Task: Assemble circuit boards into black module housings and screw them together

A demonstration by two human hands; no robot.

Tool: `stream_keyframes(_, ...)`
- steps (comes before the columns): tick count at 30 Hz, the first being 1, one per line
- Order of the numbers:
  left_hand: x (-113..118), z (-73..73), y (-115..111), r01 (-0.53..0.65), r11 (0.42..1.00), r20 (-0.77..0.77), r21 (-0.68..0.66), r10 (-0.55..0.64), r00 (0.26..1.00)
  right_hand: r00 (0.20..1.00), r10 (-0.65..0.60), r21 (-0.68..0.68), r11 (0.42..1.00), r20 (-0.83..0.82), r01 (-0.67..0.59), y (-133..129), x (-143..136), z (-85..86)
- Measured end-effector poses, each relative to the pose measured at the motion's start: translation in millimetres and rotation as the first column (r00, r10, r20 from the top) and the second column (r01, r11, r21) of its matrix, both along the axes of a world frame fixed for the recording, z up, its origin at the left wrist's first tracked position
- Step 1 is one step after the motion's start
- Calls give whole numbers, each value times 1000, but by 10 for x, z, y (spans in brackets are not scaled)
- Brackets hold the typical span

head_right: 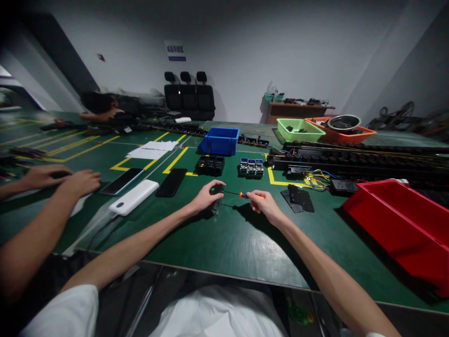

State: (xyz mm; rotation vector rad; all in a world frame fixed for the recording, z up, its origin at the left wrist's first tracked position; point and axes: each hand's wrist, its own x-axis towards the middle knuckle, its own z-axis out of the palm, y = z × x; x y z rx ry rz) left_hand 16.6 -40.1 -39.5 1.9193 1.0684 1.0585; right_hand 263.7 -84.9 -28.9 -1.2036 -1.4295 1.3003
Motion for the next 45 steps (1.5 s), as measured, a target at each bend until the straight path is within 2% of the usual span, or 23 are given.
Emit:
stream_keyframes(3,-4,2,1,-5,1000,-2,-1,5,1000,995,-28,170,985,94,12,-10,6,17)
stream_keyframes(6,-5,15,-4,-10,1000,-4,-8,10,1000,983,-54,341,940,175,-10,-28,6,39)
stream_keyframes(9,-4,31,-13,-16,1000,0,-19,16,1000,983,-76,402,916,166,3,-44,-5,42)
stream_keyframes(12,2,48,-26,-13,1000,-1,-29,13,1000,995,-69,306,951,65,46,-50,-22,51)
stream_keyframes(14,8,59,-35,-8,1000,-11,-29,8,1000,997,-40,150,987,-71,50,-47,-31,63)
stream_keyframes(16,13,66,-41,-4,1000,-19,-14,4,1000,982,-30,-10,1000,-188,29,-38,-35,67)
stream_keyframes(19,15,63,-39,-13,1000,-18,-5,13,1000,986,-59,-83,995,-156,47,-21,-33,44)
stream_keyframes(22,10,48,-27,-26,999,-15,-21,26,1000,998,-62,-15,998,-2,62,-17,-28,12)
stream_keyframes(26,4,26,-10,-15,1000,-2,-9,15,1000,993,-64,124,991,98,52,-30,-19,18)
stream_keyframes(31,4,21,-3,-15,1000,-3,-15,15,1000,974,-113,381,924,197,30,-39,-7,44)
stream_keyframes(34,3,34,-9,-14,999,-8,-31,13,1000,976,-126,435,900,178,37,-48,-17,39)
stream_keyframes(37,3,51,-20,-4,999,-3,-36,4,1000,986,-123,369,926,113,73,-63,-43,42)
stream_keyframes(40,5,61,-31,0,1000,-7,-25,0,1000,995,-79,146,986,-56,86,-68,-70,52)
stream_keyframes(42,8,61,-35,-1,1000,-7,-15,1,1000,985,-67,-4,998,-156,67,-60,-77,47)
stream_keyframes(45,14,60,-35,-11,1000,-8,-24,11,1000,991,-67,-46,997,-113,62,-46,-68,20)
